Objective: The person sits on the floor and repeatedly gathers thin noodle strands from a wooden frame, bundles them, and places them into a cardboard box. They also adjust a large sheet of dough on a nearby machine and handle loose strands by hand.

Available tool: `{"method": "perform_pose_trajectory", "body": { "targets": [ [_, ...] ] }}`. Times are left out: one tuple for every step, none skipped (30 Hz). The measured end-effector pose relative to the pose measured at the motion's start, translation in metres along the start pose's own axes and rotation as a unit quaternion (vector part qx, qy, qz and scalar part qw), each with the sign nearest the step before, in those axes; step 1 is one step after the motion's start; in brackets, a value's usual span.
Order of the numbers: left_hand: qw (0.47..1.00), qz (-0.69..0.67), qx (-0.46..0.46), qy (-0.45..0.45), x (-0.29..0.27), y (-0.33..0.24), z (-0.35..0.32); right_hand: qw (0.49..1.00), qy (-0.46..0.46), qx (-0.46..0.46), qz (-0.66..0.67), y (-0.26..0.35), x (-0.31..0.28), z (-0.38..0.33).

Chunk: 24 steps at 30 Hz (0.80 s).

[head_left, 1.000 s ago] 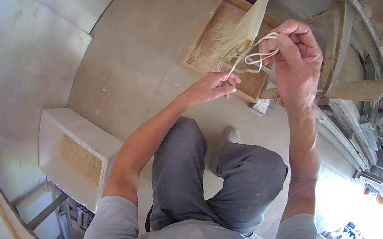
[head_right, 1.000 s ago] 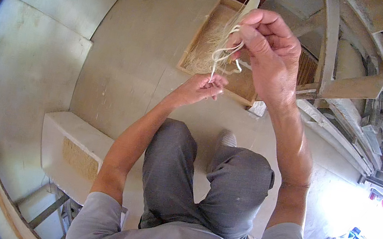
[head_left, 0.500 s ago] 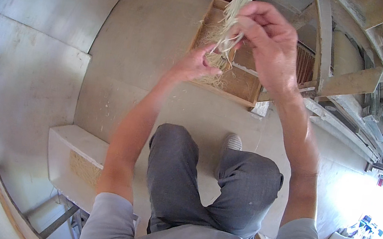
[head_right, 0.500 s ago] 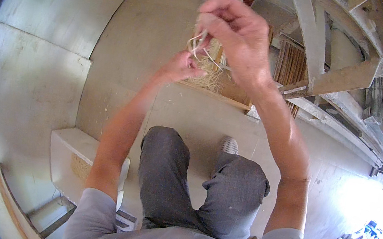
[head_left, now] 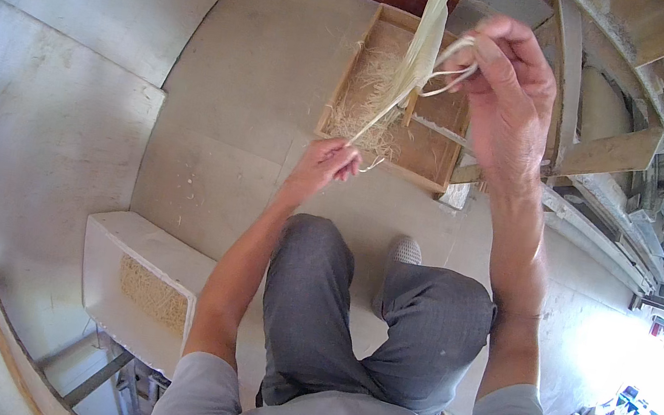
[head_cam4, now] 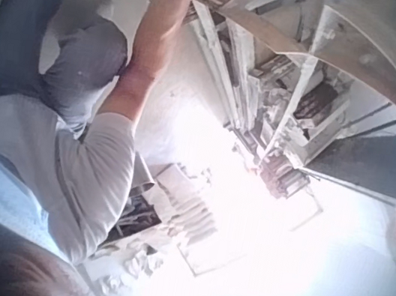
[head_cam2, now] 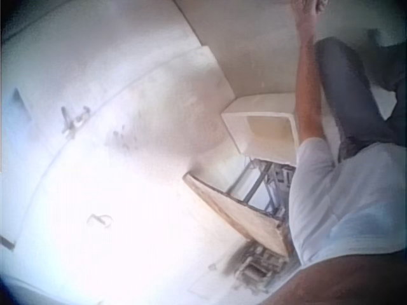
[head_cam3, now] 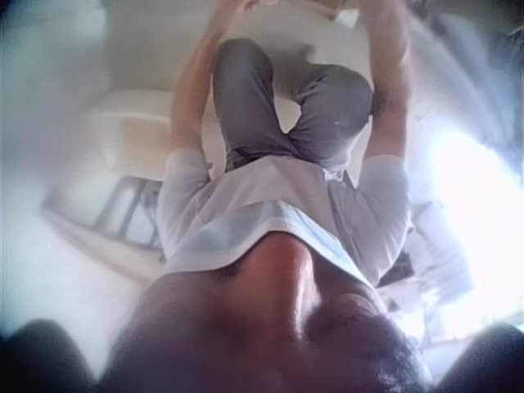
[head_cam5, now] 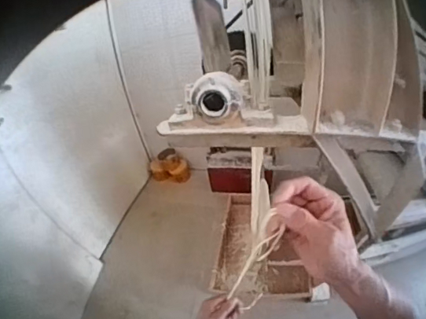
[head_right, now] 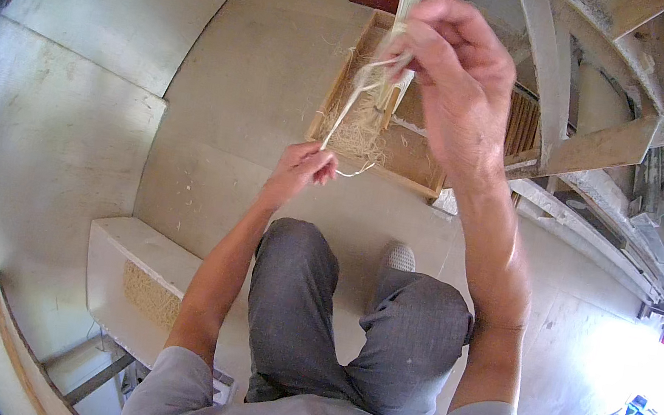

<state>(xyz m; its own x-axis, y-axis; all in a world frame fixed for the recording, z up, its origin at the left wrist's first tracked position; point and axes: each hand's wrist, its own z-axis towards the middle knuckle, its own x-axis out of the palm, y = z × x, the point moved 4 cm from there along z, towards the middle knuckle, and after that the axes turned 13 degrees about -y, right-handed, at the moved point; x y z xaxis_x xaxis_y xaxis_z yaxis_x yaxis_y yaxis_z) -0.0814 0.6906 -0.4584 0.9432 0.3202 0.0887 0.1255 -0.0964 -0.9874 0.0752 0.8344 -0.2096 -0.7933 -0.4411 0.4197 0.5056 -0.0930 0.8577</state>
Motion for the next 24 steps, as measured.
{"method": "perform_pose_trajectory", "body": {
  "targets": [
    [1.000, -0.006, -0.012, -0.028, -0.011, 0.001, -0.004, 0.998, -0.040, -0.023, -0.043, -0.005, -0.017, 0.001],
    [0.999, -0.006, 0.002, -0.049, -0.022, -0.003, -0.002, 0.993, -0.072, -0.050, -0.082, -0.012, -0.035, 0.001],
    [0.997, 0.000, 0.006, -0.073, -0.031, -0.009, 0.002, 0.983, -0.116, -0.059, -0.132, -0.020, -0.055, 0.002],
    [0.994, 0.017, -0.011, -0.104, -0.038, -0.014, 0.008, 0.970, -0.152, -0.070, -0.178, -0.030, -0.076, 0.003],
    [0.995, 0.020, 0.029, -0.094, -0.038, -0.026, 0.018, 0.953, -0.187, -0.081, -0.223, -0.041, -0.097, 0.004],
    [0.994, 0.033, 0.049, -0.090, -0.036, -0.038, 0.031, 0.938, -0.213, -0.089, -0.258, -0.052, -0.117, 0.009],
    [0.993, 0.046, 0.067, -0.086, -0.033, -0.051, 0.046, 0.921, -0.240, -0.095, -0.293, -0.064, -0.137, 0.015],
    [0.989, 0.101, 0.082, -0.074, -0.025, -0.064, 0.067, 0.901, -0.266, -0.101, -0.327, -0.075, -0.156, 0.021],
    [0.980, 0.156, 0.104, -0.060, -0.015, -0.075, 0.087, 0.861, -0.278, -0.127, -0.407, -0.082, -0.174, 0.029],
    [0.972, 0.206, 0.097, -0.053, -0.003, -0.081, 0.104, 0.813, -0.289, -0.151, -0.483, -0.088, -0.189, 0.035],
    [0.961, 0.238, 0.137, -0.044, 0.009, -0.087, 0.119, 0.760, -0.293, -0.184, -0.551, -0.094, -0.201, 0.035],
    [0.940, 0.304, 0.146, -0.062, 0.016, -0.085, 0.128, 0.718, -0.268, -0.171, -0.618, -0.106, -0.208, 0.030],
    [0.914, 0.349, 0.194, -0.078, 0.025, -0.082, 0.132, 0.675, -0.239, -0.169, -0.677, -0.117, -0.210, 0.021],
    [0.894, 0.392, 0.201, -0.083, 0.030, -0.072, 0.135, 0.629, -0.218, -0.122, -0.736, -0.124, -0.215, 0.017],
    [0.904, 0.336, 0.242, -0.103, 0.029, -0.063, 0.131, 0.665, -0.189, -0.184, -0.698, -0.122, -0.211, 0.007],
    [0.922, 0.280, 0.243, -0.112, 0.022, -0.048, 0.121, 0.702, -0.171, -0.204, -0.661, -0.120, -0.207, -0.016],
    [0.937, 0.225, 0.240, -0.121, 0.012, -0.030, 0.107, 0.737, -0.148, -0.234, -0.617, -0.115, -0.199, -0.042],
    [0.963, 0.180, 0.169, -0.113, -0.003, -0.007, 0.092, 0.740, -0.154, -0.218, -0.617, -0.112, -0.193, -0.064],
    [0.980, 0.124, 0.111, -0.108, -0.021, 0.015, 0.076, 0.744, -0.143, -0.228, -0.611, -0.108, -0.184, -0.083],
    [0.977, 0.149, 0.067, -0.135, -0.043, 0.036, 0.059, 0.756, -0.124, -0.223, -0.603, -0.104, -0.178, -0.103],
    [0.973, 0.163, 0.042, -0.159, -0.066, 0.057, 0.039, 0.764, -0.092, -0.212, -0.602, -0.102, -0.173, -0.124],
    [0.972, 0.130, -0.033, -0.195, -0.088, 0.081, 0.016, 0.772, -0.066, -0.212, -0.595, -0.104, -0.170, -0.143],
    [0.964, 0.091, -0.101, -0.230, -0.108, 0.106, -0.008, 0.782, -0.036, -0.189, -0.593, -0.111, -0.169, -0.158],
    [0.951, 0.090, -0.126, -0.269, -0.123, 0.128, -0.029, 0.787, -0.020, -0.169, -0.593, -0.121, -0.171, -0.171]
  ]
}}
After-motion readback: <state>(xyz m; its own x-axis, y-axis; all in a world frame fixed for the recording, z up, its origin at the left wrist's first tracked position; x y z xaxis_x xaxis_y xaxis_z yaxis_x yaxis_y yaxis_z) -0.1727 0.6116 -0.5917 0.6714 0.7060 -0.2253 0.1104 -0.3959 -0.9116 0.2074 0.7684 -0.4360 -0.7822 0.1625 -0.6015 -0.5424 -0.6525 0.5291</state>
